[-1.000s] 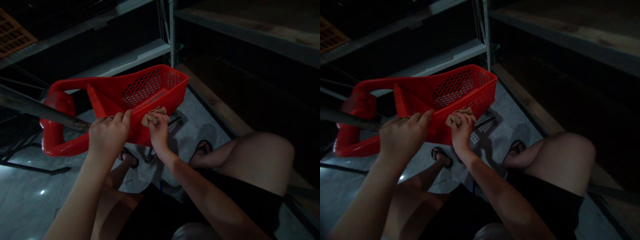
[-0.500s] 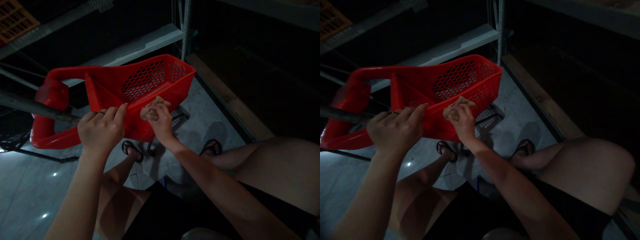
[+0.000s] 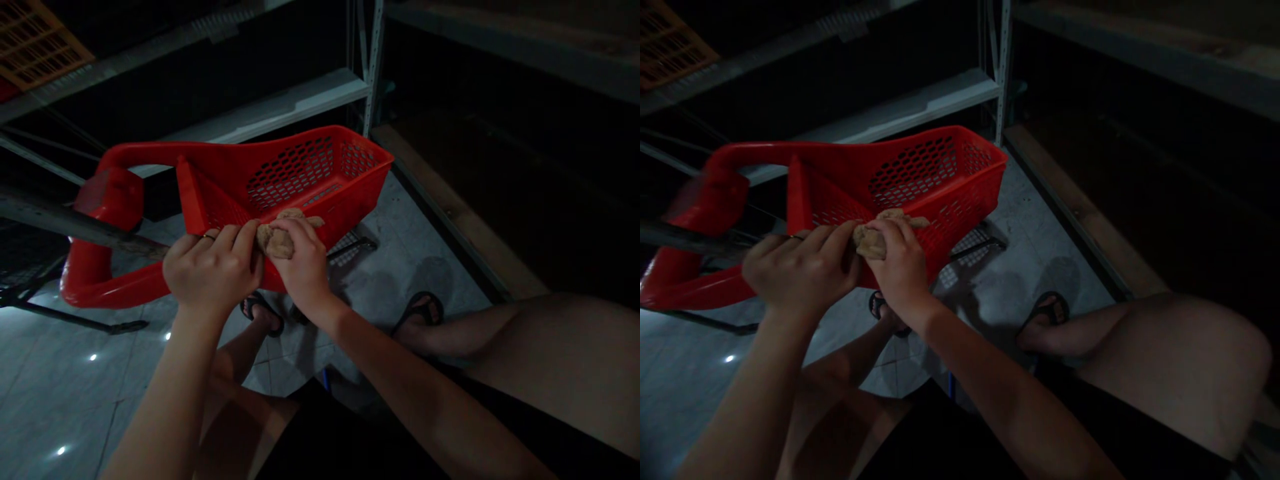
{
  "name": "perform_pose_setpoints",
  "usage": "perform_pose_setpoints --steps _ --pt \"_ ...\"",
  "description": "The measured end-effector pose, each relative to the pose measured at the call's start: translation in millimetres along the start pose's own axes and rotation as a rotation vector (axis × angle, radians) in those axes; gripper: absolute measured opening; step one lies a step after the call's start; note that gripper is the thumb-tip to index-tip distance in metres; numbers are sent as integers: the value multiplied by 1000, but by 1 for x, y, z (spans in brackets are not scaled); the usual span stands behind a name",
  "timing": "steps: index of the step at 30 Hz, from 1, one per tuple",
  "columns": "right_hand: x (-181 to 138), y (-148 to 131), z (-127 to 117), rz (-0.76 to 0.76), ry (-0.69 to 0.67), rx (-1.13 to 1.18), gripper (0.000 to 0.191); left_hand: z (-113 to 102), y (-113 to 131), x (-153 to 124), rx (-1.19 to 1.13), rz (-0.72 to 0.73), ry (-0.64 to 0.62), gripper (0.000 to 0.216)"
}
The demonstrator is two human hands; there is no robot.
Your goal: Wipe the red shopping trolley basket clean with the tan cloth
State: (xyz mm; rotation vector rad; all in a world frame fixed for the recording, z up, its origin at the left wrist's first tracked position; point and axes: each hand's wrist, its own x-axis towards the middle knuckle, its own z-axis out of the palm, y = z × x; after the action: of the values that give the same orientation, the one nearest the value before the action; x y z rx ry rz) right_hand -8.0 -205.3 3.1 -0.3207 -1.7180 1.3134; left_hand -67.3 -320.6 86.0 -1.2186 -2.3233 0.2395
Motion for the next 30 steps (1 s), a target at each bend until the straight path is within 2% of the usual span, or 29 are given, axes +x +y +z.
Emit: perform_pose_setpoints --steps 2,5,11,14,16,19,22,24,26,30 --pt "9 5 -9 -61 -57 -36 30 -3 -1 -1 2 12 -13 43" --pt "39 27 -37 -80 -90 -156 27 -6 -1 -2 -17 28 -33 47" --pt "117 77 -116 79 19 -354 22 -6 4 -5 -37 56 5 49" --pt "135 85 -140 136 83 -491 24 -6 11 -5 -2 95 91 44" --pt "128 79 -138 146 33 -564 28 -5 15 -4 23 116 169 39" --pt "92 52 -108 72 -117 -557 40 -2 19 -1 22 116 248 34" --pt "53 17 -66 -21 -231 -396 47 -1 20 2 -20 78 254 31" --pt "38 -2 -48 -1 -275 -269 46 -3 22 2 -76 56 254 33" --pt "36 -12 -41 75 -274 -151 46 -7 26 0 -176 65 256 43" --pt "52 -12 -46 206 -299 117 36 -8 46 -3 -379 129 217 75"
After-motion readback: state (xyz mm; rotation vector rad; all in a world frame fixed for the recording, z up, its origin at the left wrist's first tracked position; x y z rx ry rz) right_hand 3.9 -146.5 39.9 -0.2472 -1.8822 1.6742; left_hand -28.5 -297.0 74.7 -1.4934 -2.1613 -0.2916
